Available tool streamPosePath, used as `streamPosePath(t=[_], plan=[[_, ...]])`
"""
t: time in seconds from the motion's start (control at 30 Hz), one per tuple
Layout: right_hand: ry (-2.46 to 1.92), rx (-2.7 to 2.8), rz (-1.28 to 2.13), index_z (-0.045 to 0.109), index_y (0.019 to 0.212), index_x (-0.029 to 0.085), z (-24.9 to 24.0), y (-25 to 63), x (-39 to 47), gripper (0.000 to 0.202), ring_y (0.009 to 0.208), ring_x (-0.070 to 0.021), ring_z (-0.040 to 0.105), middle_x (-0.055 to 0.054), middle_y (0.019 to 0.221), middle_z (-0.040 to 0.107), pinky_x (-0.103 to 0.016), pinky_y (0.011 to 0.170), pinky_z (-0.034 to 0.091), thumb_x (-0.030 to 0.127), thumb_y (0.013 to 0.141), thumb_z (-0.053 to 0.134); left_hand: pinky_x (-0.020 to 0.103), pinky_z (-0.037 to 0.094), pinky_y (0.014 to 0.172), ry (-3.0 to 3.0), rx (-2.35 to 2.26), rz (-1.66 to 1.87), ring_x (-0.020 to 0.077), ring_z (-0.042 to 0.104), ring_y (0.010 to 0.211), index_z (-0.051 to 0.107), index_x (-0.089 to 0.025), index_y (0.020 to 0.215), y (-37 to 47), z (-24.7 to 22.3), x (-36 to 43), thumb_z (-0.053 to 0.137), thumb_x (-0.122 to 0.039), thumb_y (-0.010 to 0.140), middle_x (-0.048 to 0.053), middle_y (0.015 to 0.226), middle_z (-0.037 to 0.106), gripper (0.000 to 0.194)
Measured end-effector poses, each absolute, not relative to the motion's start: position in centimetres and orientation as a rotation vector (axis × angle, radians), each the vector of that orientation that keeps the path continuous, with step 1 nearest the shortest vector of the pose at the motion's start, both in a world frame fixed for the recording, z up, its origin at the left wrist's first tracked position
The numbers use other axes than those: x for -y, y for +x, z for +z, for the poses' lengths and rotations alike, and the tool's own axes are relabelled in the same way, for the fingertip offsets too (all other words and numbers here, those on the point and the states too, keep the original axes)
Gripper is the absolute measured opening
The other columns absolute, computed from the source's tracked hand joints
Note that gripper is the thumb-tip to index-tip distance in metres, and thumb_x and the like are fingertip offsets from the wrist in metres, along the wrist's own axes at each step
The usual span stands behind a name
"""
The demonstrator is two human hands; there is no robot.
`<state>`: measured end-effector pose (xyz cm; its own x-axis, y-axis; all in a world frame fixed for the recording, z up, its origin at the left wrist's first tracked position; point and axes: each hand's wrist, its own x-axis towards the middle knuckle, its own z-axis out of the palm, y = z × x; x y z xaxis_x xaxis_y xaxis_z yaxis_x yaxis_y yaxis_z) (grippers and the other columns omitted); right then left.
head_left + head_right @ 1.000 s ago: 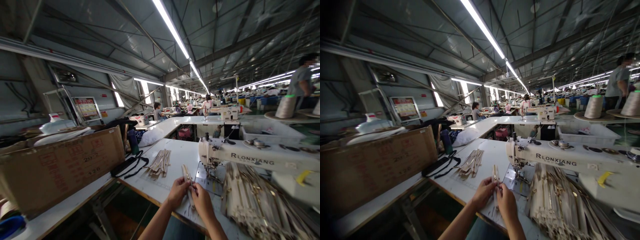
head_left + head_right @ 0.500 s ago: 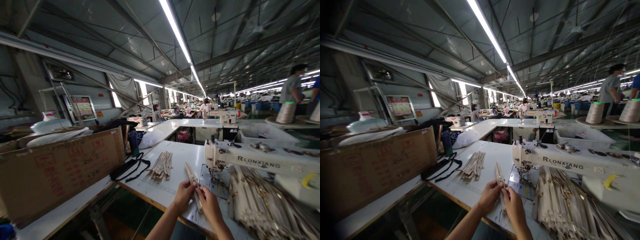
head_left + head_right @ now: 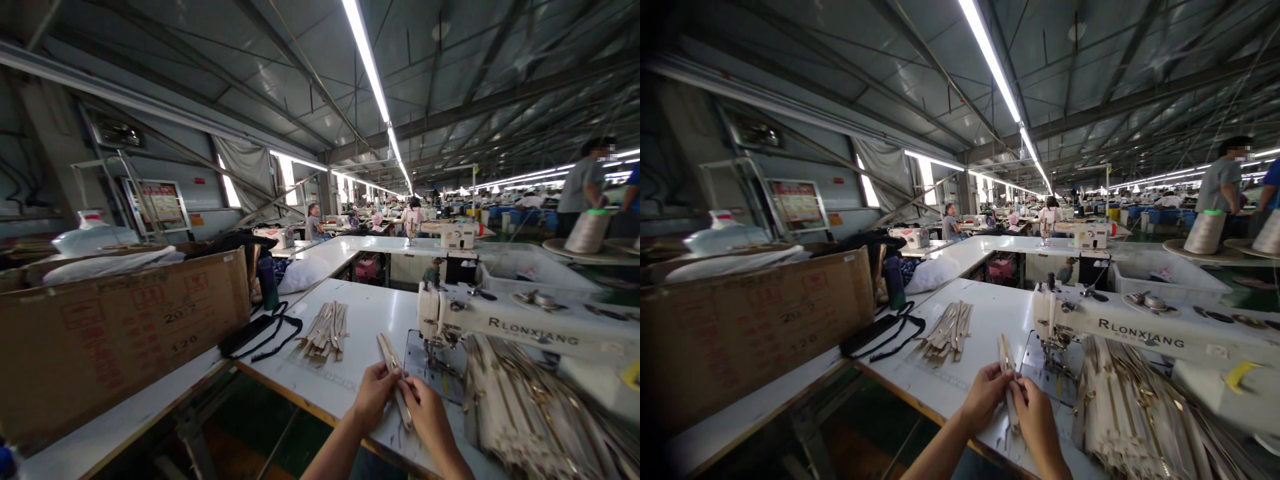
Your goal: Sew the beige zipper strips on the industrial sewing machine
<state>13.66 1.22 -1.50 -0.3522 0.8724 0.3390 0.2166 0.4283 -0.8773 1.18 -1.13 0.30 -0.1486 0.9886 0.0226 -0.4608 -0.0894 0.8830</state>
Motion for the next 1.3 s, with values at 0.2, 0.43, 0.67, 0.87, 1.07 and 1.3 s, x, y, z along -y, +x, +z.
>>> streamPosePath(t=[0.2, 0.43, 0.67, 0.87, 1.07, 1.3], plan=[[-0.948, 1.837, 0.960, 0.063, 0.085, 0.019, -1.3, 13.6, -1.0, 0.046, 0.071, -0.0225, 0.067, -0.009, 0.077, 0.071, -0.028, 0.067, 0.047, 0.059, 0.088, 0.040, 0.027, 0.048, 0.065, 0.822, -0.899, 1.538, 0.0195, 0.064, 0.068, 0.067, -0.009, 0.083, 1.3, 0.6, 1.3, 0.082, -0.043, 0.064, 0.010, 0.078, 0.069, 0.042], [-0.944, 1.782, 0.967, 0.065, 0.088, 0.019, -1.2, 13.7, -1.0, 0.047, 0.075, -0.0243, 0.068, -0.011, 0.083, 0.072, -0.030, 0.068, 0.049, 0.061, 0.087, 0.043, 0.028, 0.049, 0.065, 0.829, -0.895, 1.543, 0.0194, 0.064, 0.068, 0.067, -0.009, 0.084, 1.3, 0.4, 1.0, 0.082, -0.043, 0.064, 0.010, 0.078, 0.069, 0.043], [-1.009, 1.700, 0.925, 0.065, 0.086, 0.016, -0.8, 13.7, -1.4, 0.054, 0.075, -0.0242, 0.070, -0.012, 0.083, 0.073, -0.029, 0.067, 0.052, 0.066, 0.083, 0.045, 0.030, 0.051, 0.073, 0.813, -0.979, 1.320, 0.0186, 0.065, 0.071, 0.066, -0.011, 0.084, 0.5, 1.7, 0.1, 0.086, -0.041, 0.057, 0.009, 0.079, 0.070, 0.045], [-1.117, 1.693, 0.857, 0.063, 0.079, 0.017, 0.0, 13.2, -3.3, 0.056, 0.056, -0.0205, 0.066, -0.006, 0.063, 0.069, -0.026, 0.050, 0.046, 0.067, 0.084, 0.039, 0.032, 0.052, 0.073, 0.855, -1.009, 1.063, 0.0211, 0.067, 0.074, 0.069, -0.008, 0.088, -1.9, 3.7, -3.6, 0.088, -0.027, 0.054, 0.012, 0.082, 0.071, 0.043], [-1.223, 1.697, 0.748, 0.061, 0.075, 0.020, 0.3, 13.5, -6.3, 0.046, 0.057, -0.0199, 0.065, -0.006, 0.065, 0.069, -0.026, 0.052, 0.043, 0.061, 0.086, 0.042, 0.023, 0.047, 0.059, 0.908, -0.981, 1.106, 0.0158, 0.064, 0.062, 0.068, -0.010, 0.087, -0.5, 2.8, -7.7, 0.084, -0.031, 0.058, 0.006, 0.071, 0.069, 0.039], [-1.330, 1.717, 0.649, 0.060, 0.080, 0.020, -0.9, 13.1, -7.2, 0.046, 0.067, -0.0220, 0.066, -0.010, 0.072, 0.071, -0.026, 0.059, 0.042, 0.060, 0.089, 0.038, 0.028, 0.050, 0.066, 0.849, -0.854, 1.190, 0.0193, 0.065, 0.066, 0.068, -0.009, 0.083, 0.4, 0.6, -9.0, 0.083, -0.042, 0.059, 0.010, 0.076, 0.070, 0.043]])
